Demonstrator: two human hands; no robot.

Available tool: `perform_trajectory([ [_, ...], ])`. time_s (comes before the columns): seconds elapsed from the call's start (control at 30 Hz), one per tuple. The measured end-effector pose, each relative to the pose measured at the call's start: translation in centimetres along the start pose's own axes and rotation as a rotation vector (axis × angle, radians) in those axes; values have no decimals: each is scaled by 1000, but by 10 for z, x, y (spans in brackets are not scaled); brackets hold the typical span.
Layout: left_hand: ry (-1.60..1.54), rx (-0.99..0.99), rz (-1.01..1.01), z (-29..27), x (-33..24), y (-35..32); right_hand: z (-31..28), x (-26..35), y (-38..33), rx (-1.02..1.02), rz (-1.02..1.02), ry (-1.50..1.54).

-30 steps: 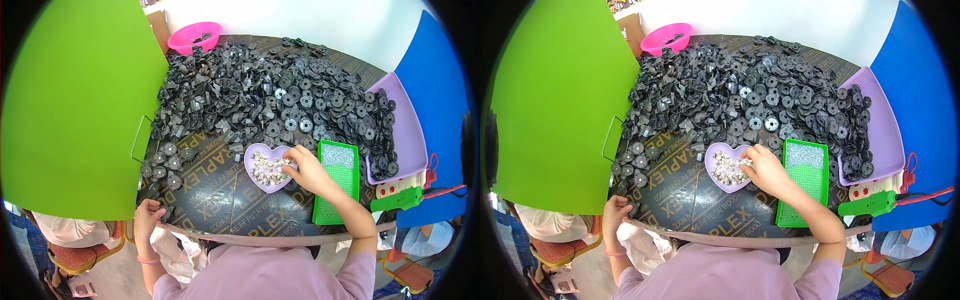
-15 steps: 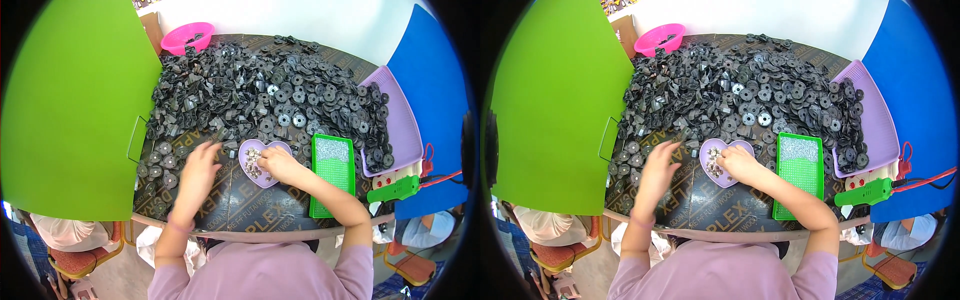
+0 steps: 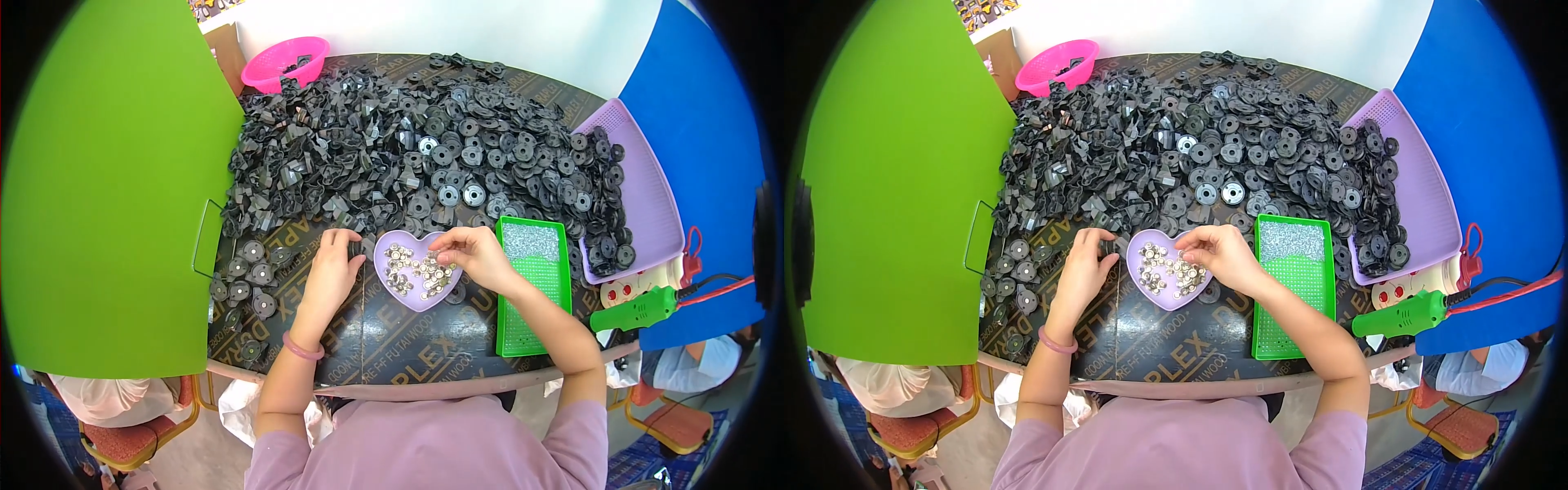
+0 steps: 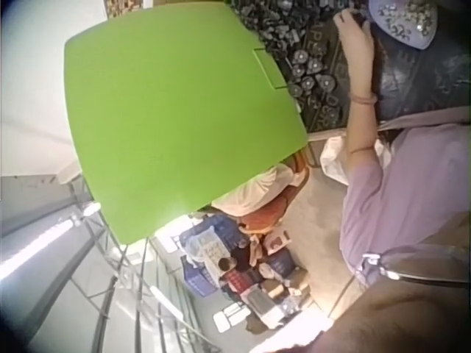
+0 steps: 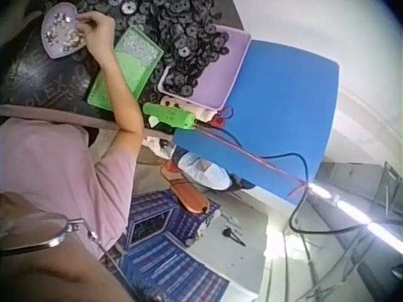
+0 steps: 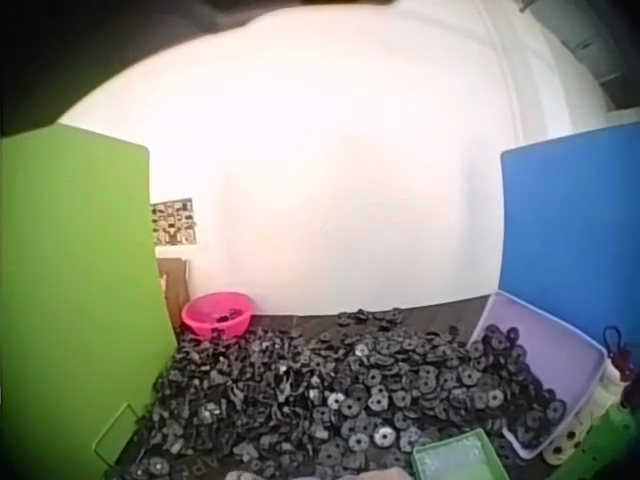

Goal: Assembling small plastic components with metal fasteners by hand at a factory workbench.

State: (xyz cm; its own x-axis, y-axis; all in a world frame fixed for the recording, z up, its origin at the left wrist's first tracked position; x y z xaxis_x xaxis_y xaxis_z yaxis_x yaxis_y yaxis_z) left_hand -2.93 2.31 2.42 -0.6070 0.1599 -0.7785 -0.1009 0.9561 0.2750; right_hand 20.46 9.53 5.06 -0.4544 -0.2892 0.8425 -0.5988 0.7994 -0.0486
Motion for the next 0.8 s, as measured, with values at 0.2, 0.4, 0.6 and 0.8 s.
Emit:
perform_trajectory([
  [0.2,-790,-35,-240,-9,-8,3,-2,7,-8,20,-6,375],
  [0.4,-1813,382,-446,26,-43,-16,-2,56,-11,-35,-236,-34],
  [0.6,-1779,401,-431,32,-48,-20,9,64,-14,59,-97,135],
  [0.8,-1790,350,-499,33,-46,-23,9,66,-15,-91,-159,-109],
])
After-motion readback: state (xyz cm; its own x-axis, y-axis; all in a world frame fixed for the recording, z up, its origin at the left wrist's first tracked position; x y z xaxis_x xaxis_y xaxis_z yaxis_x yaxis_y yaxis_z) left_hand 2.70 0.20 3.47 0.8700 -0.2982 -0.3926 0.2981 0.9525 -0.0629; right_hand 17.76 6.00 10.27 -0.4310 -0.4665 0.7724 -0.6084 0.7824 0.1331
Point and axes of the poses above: each hand's wrist, its own y-axis towards the middle knuckle, its own z-axis out of the palm, x = y × z, the point moved 2 cm from there along y, towards the middle knuckle, and after that the axes turned 15 degrees about -y, right-handed, at the moved point
